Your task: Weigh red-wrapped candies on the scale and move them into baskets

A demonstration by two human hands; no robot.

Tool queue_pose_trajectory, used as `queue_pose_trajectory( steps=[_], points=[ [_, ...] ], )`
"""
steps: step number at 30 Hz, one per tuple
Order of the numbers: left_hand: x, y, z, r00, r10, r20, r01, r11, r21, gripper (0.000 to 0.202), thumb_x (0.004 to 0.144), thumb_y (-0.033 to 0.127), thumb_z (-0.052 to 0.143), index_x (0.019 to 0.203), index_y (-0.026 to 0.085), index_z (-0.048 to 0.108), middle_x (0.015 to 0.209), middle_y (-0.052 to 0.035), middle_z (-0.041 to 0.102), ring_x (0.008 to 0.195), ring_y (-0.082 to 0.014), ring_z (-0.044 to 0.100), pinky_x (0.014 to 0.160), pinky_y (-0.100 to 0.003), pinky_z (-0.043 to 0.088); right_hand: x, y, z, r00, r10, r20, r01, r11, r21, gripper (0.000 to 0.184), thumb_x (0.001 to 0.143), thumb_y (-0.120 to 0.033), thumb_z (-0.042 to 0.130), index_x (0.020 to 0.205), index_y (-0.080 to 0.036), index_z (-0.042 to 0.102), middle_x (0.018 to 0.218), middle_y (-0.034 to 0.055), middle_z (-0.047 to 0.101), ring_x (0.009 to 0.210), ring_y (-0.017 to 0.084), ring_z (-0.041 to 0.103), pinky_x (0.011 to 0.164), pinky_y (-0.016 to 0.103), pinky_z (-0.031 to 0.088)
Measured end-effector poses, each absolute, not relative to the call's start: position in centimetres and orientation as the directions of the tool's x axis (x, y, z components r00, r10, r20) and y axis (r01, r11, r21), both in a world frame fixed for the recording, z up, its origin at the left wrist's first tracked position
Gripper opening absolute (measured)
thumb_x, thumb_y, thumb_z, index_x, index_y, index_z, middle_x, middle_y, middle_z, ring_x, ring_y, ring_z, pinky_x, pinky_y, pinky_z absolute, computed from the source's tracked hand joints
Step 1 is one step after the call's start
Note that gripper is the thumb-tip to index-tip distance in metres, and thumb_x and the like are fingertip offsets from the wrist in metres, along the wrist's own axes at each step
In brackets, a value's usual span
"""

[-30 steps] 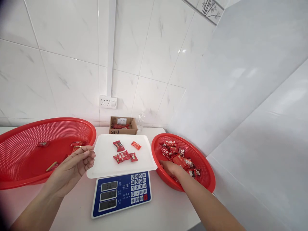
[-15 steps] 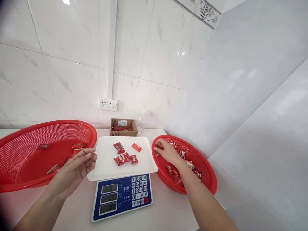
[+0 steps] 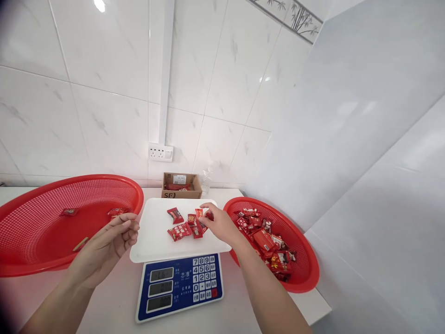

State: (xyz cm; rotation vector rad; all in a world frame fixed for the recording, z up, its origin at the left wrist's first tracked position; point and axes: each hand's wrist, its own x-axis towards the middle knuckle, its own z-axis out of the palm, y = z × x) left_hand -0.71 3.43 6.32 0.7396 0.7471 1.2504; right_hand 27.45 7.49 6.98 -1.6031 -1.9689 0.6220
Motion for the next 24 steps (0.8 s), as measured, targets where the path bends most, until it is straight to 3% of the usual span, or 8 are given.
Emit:
queue_pose_trajectory(
  steps=[2, 4, 7, 9, 11, 14, 20, 24],
  points=[
    [-0.6, 3.5, 6.3, 0.157, 0.983, -0.091, -0.548, 0.164, 0.821, 0.02, 0.069, 0.024, 0.073, 0.086, 0.02, 0.064, 0.073, -0.0011, 0.063, 0.062, -0.0107, 0.056, 0.057, -0.019, 0.05, 27.8, 7.2, 6.8, -0.138, 0.984, 0.114, 0.748, 0.179, -0.639, 0.032, 0.083, -0.04, 0.049, 0.113, -0.028, 0.051, 0.084, -0.0016, 0.065, 0.077, 0.016, 0.06, 0.075, 0.03, 0.046],
    [-0.6, 3.5, 6.3, 0.159, 0.983, -0.089, -0.55, 0.163, 0.819, 0.02, 0.068, 0.024, 0.073, 0.086, 0.02, 0.064, 0.074, -0.001, 0.064, 0.062, -0.0105, 0.056, 0.058, -0.019, 0.05, 28.0, 6.8, 6.3, -0.104, 0.987, 0.119, 0.794, 0.155, -0.588, 0.036, 0.083, -0.037, 0.049, 0.118, -0.026, 0.051, 0.102, 0.0035, 0.065, 0.095, 0.019, 0.059, 0.085, 0.034, 0.044],
    [-0.5, 3.6, 6.2, 0.157, 0.983, -0.091, -0.545, 0.163, 0.822, 0.021, 0.067, 0.025, 0.074, 0.086, 0.02, 0.064, 0.073, -0.0005, 0.064, 0.063, -0.0103, 0.056, 0.058, -0.019, 0.05, 27.8, 5.9, 5.2, -0.062, 0.991, 0.119, 0.874, 0.111, -0.474, 0.048, 0.083, -0.036, 0.05, 0.13, -0.025, 0.046, 0.138, 0.0081, 0.045, 0.128, 0.023, 0.038, 0.105, 0.04, 0.03],
    [-0.5, 3.6, 6.2, 0.155, 0.984, -0.09, -0.539, 0.161, 0.827, 0.022, 0.067, 0.026, 0.074, 0.086, 0.02, 0.064, 0.074, -0.0005, 0.064, 0.062, -0.0103, 0.056, 0.058, -0.019, 0.05, 27.3, 4.9, 4.5, -0.084, 0.994, 0.068, 0.879, 0.106, -0.464, 0.056, 0.085, -0.043, 0.046, 0.137, -0.025, 0.039, 0.149, 0.0066, 0.028, 0.138, 0.022, 0.02, 0.111, 0.04, 0.02],
    [-0.5, 3.6, 6.1, 0.156, 0.984, -0.085, -0.536, 0.157, 0.829, 0.023, 0.068, 0.027, 0.074, 0.087, 0.02, 0.063, 0.074, -0.0007, 0.063, 0.062, -0.0102, 0.056, 0.058, -0.019, 0.05, 26.6, 3.9, 4.0, -0.127, 0.992, -0.009, 0.861, 0.105, -0.497, 0.062, 0.086, -0.052, 0.04, 0.142, -0.026, 0.03, 0.152, 0.0045, 0.018, 0.14, 0.022, 0.009, 0.112, 0.04, 0.015],
    [-0.4, 3.6, 6.1, 0.164, 0.983, -0.083, -0.53, 0.159, 0.833, 0.024, 0.068, 0.027, 0.074, 0.087, 0.02, 0.063, 0.074, -0.0007, 0.063, 0.063, -0.0099, 0.056, 0.058, -0.018, 0.05, 25.4, 3.3, 3.3, -0.162, 0.981, -0.106, 0.859, 0.087, -0.505, 0.068, 0.086, -0.059, 0.035, 0.144, -0.025, 0.022, 0.154, 0.0038, 0.011, 0.141, 0.023, 0.002, 0.113, 0.042, 0.012],
    [-0.4, 3.5, 6.1, 0.174, 0.981, -0.08, -0.522, 0.161, 0.838, 0.023, 0.069, 0.028, 0.074, 0.087, 0.02, 0.062, 0.074, 0.0, 0.062, 0.063, -0.0094, 0.055, 0.058, -0.018, 0.05, 23.6, 5.6, 3.1, -0.133, 0.978, -0.158, 0.903, 0.054, -0.426, 0.078, 0.086, -0.062, 0.03, 0.145, -0.014, 0.017, 0.154, 0.0126, 0.002, 0.14, 0.027, -0.004, 0.112, 0.043, 0.006],
    [-0.6, 3.4, 6.2, 0.167, 0.983, -0.074, -0.521, 0.152, 0.84, 0.023, 0.069, 0.029, 0.074, 0.087, 0.02, 0.062, 0.075, 0.0001, 0.062, 0.063, -0.0094, 0.055, 0.058, -0.018, 0.05, 22.4, 6.7, 3.2, -0.157, 0.982, -0.109, 0.899, 0.096, -0.428, 0.077, 0.083, -0.068, 0.03, 0.146, -0.026, 0.014, 0.154, 0.0085, -0.003, 0.139, 0.028, -0.01, 0.109, 0.055, -0.001]
  ],
)
